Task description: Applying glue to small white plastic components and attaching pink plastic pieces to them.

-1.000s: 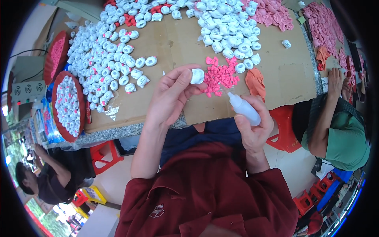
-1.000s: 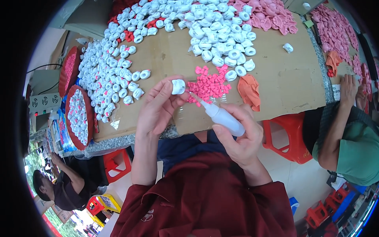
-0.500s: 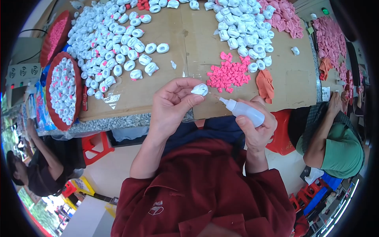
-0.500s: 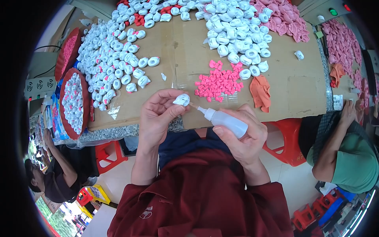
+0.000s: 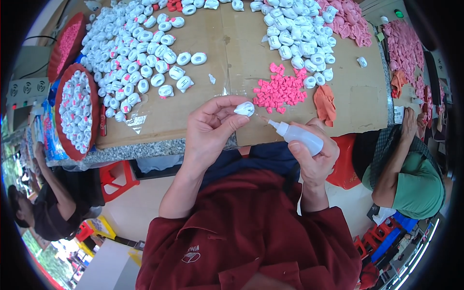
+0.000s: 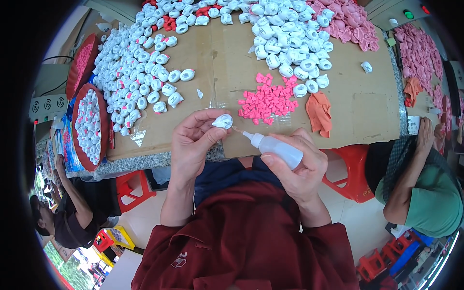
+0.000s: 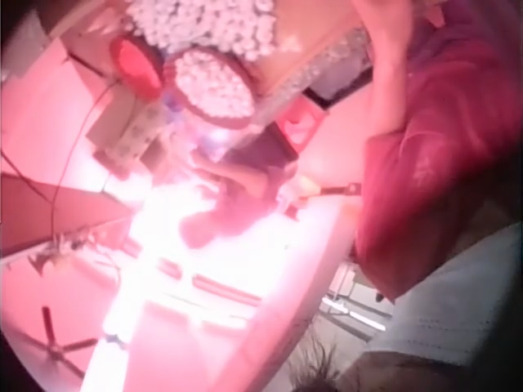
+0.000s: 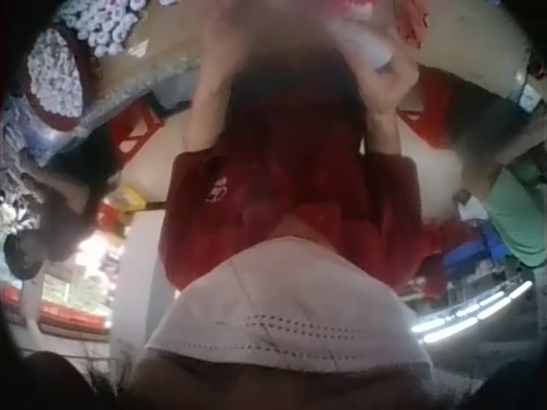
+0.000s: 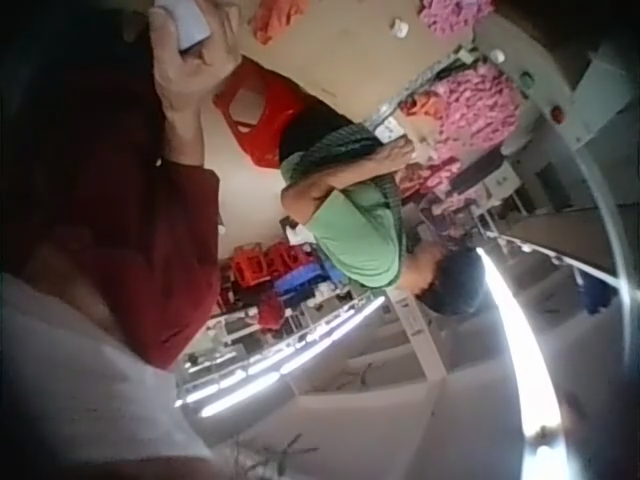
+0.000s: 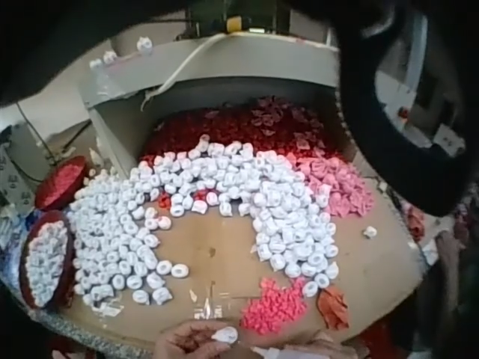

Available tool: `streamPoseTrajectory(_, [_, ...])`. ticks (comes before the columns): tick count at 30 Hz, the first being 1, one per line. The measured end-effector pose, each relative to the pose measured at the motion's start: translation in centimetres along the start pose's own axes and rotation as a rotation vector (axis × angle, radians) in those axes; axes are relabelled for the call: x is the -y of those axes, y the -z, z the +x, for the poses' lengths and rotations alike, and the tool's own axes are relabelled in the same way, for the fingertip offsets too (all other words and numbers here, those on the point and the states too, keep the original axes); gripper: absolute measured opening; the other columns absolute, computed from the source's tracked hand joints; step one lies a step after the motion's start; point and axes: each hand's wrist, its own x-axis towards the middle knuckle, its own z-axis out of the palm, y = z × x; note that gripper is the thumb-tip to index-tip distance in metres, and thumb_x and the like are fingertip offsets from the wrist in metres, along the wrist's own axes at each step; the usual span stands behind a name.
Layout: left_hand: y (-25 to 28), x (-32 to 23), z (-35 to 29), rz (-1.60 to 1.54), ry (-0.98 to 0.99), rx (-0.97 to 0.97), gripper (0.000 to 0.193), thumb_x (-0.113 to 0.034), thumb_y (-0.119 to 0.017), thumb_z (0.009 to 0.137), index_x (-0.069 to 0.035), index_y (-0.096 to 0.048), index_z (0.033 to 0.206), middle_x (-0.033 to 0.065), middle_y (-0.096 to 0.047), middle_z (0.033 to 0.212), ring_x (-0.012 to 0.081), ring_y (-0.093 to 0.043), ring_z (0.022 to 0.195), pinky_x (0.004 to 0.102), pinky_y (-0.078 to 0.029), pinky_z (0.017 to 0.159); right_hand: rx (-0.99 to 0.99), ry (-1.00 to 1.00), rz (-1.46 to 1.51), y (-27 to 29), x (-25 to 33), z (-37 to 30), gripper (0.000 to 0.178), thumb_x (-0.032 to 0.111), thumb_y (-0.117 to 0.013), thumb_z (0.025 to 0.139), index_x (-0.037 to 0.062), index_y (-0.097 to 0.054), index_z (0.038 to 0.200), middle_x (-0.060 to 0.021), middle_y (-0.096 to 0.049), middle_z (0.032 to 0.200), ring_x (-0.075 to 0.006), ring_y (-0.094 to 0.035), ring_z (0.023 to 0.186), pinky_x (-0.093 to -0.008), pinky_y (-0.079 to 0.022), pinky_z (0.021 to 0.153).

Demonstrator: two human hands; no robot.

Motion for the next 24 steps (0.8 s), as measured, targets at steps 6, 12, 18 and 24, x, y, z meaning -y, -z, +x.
streamPoseTrajectory(6, [0.4, 0.0, -0.5, 0.008, 0.001, 0.003, 0.029, 0.006, -0.061, 0.078, 0.005, -0.055, 0.106, 0.0103, -0.062, 0.099, 0.0131, -0.06, 0.089, 0.0245, -0.049, 0.079, -0.052, -0.069, 0.194, -0.4, -0.1, -0.2, 0.035, 0.006, -0.07, 0.069, -0.0063, -0.059, 0.099, -0.0087, -0.059, 0.087, -0.0138, -0.05, 0.074, -0.0254, -0.039, 0.067])
streamPoseTrajectory(12, [1.1, 0.1, -2.5, 0.084, -0.014, -0.038, 0.029, 0.007, -0.061, 0.078, 0.004, -0.053, 0.106, 0.0096, -0.062, 0.098, 0.0124, -0.059, 0.089, 0.0228, -0.048, 0.079, 0.041, 0.055, 0.012, -2.3, -1.1, 0.8, 0.033, -0.005, -0.067, 0.066, -0.0009, -0.058, 0.098, -0.0092, -0.058, 0.098, -0.0163, -0.054, 0.089, -0.0275, -0.043, 0.076])
streamPoseTrajectory(18, [0.9, 0.0, -3.7, 0.115, 0.043, -0.045, 0.027, 0.006, -0.06, 0.079, 0.004, -0.054, 0.105, 0.0093, -0.062, 0.098, 0.0123, -0.059, 0.09, 0.0229, -0.049, 0.078, 0.071, 0.047, -0.14, -4.0, -0.8, 0.9, 0.03, 0.0, -0.069, 0.069, 0.0014, -0.059, 0.097, -0.0077, -0.059, 0.092, -0.0177, -0.055, 0.086, -0.0277, -0.044, 0.075])
streamPoseTrajectory(24, [0.5, 0.3, -4.1, 0.136, 0.037, -0.035, 0.028, 0.001, -0.061, 0.08, 0.004, -0.053, 0.106, 0.0105, -0.062, 0.094, 0.0141, -0.06, 0.079, 0.0213, -0.048, 0.066, -0.072, 0.073, -0.428, -1.1, -1.7, 1.2, 0.017, 0.0, -0.065, 0.071, 0.0023, -0.062, 0.088, -0.0065, -0.059, 0.081, -0.0186, -0.053, 0.077, -0.0279, -0.043, 0.069])
